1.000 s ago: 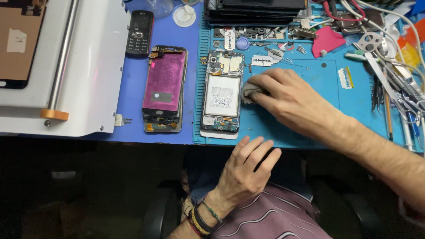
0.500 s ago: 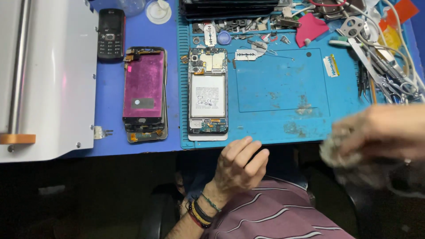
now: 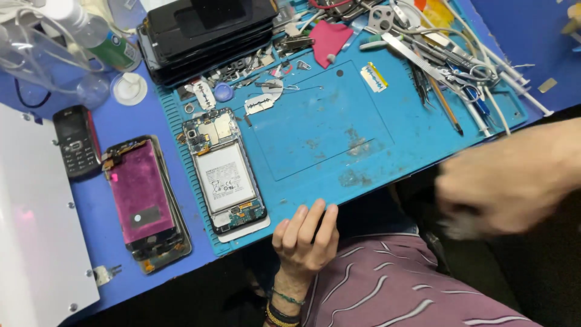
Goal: The person places a smartphone into a white pressing machine and closes the lid. They then use a gray cloth to wipe the blue workbench surface and the smartphone screen. The person repeatedly wipes the screen of the phone while it is held in the press.
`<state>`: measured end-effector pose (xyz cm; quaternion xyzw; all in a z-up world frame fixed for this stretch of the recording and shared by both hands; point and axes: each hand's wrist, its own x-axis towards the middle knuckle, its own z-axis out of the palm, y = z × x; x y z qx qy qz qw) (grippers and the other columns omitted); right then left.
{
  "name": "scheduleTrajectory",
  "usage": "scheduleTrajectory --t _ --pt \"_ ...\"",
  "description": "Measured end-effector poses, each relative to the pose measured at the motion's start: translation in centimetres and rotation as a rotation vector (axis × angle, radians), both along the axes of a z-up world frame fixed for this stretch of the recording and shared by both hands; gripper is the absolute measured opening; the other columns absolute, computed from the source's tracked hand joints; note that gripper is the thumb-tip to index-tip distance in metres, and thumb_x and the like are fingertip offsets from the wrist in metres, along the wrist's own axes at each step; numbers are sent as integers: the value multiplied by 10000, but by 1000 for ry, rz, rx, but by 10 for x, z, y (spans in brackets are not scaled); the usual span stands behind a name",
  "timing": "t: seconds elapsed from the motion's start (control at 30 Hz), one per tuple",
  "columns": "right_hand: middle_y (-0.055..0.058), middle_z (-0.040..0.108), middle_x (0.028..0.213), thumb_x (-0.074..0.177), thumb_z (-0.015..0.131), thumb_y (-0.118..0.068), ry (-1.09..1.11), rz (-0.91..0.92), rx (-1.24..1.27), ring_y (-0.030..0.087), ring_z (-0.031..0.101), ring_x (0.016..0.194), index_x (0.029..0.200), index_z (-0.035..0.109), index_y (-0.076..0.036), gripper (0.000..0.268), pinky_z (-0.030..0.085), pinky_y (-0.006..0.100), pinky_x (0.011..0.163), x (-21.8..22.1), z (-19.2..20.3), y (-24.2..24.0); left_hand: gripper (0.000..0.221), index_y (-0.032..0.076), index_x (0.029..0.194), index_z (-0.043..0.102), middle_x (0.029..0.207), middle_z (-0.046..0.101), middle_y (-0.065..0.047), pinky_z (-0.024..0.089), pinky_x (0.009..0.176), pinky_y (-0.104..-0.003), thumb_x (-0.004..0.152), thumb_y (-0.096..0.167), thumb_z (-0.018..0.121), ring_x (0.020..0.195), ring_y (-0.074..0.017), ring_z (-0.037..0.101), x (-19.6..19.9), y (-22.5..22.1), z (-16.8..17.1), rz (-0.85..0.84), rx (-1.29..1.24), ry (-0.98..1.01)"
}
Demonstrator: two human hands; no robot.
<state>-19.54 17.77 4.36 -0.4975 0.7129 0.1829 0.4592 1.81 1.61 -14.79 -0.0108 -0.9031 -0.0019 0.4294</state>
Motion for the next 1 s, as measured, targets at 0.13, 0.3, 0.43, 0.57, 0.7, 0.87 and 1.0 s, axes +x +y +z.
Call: scheduleTrajectory --t 0.13,0.3,0.43,0.57,0.7,0.87,1.0 --pt "-135 846 937 640 718 -144 -90 -130 -504 85 809 772 1008 784 -262 391 682 265 736 -48 -16 36 308 274 1190 684 1213 680 109 326 1055 -327 895 214 752 1145 -102 514 -5 -3 -12 10 -30 79" --pt "53 672 1055 694 622 86 39 -111 -1207 204 636 749 1019 660 -46 353 517 329 673 -45 -19 -24 353 268 1200 680 1244 659 99 328 1056 -329 877 161 777 1152 -105 512 0 -2 -5 12 -66 45" --pt "67 581 983 787 632 -47 205 141 -1102 278 559 850 961 623 -123 190 494 400 761 -39 -53 -25 333 226 1223 705 1287 657 43 333 1094 -362 899 182 774 1198 -147 521 6 3 1 5 -10 -25" --pt "-245 781 680 674 615 -84 -121 -163 86 -29 660 597 719 794 -362 333 547 130 583 -14 2 33 311 245 1186 702 1246 674 64 296 1126 -365 902 186 814 1188 -136 522 3 2 -10 15 7 10" --pt "-248 834 905 655 670 -158 -289 -75 42 34 761 841 914 766 -409 373 647 191 747 -47 -41 104 313 265 1186 661 1230 646 91 283 1100 -369 909 170 772 1191 -123 484 -3 -2 -24 14 -25 51" --pt "51 687 1057 713 676 54 131 -160 -1189 239 674 786 1016 642 -62 326 544 357 711 -49 -14 15 345 259 1211 648 1246 640 83 274 1125 -371 904 178 783 1192 -129 493 -1 -1 -22 25 -41 53" --pt "76 588 994 854 605 -198 494 275 -1104 290 555 869 994 616 -157 146 490 418 793 -48 -59 -3 345 232 1194 673 1255 649 56 340 1065 -364 883 163 803 1171 -155 527 1 5 -4 40 -10 31"
